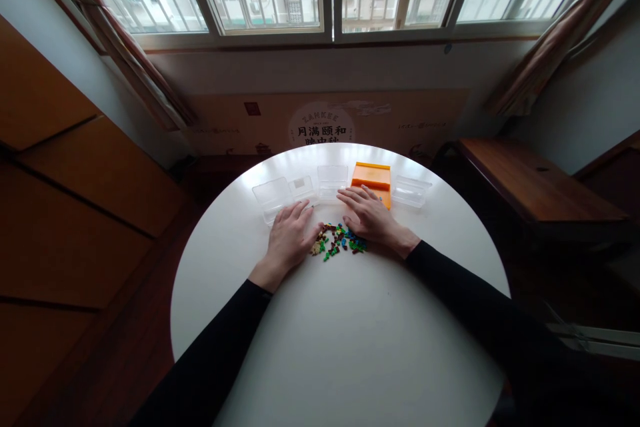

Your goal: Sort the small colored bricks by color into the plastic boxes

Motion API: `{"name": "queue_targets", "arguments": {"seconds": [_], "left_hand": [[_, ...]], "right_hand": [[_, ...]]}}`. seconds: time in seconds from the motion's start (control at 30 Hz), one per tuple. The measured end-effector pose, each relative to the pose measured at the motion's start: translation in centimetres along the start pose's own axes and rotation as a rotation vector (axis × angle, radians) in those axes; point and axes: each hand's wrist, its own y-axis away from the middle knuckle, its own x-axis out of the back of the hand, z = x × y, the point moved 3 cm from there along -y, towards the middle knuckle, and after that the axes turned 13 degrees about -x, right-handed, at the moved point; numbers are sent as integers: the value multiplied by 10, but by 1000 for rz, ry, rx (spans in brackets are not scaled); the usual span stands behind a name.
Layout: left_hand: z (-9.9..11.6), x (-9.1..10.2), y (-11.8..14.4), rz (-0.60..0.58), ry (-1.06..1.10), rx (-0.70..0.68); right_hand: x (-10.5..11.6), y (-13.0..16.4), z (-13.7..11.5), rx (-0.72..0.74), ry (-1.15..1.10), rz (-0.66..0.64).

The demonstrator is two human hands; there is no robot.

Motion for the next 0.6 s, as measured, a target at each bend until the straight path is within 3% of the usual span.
{"name": "queue_targets", "arguments": {"seconds": [0.2,0.4,0.6], "left_hand": [[-3,-5,0,58,28,10],[-6,-8,2,137,88,6],[-5,-6,4,134,63,18]], "right_hand": [[-14,-15,2,-6,-37,-68],[-15,-11,6,40,-90,-74],[-14,-10,6,43,-131,-82]]}}
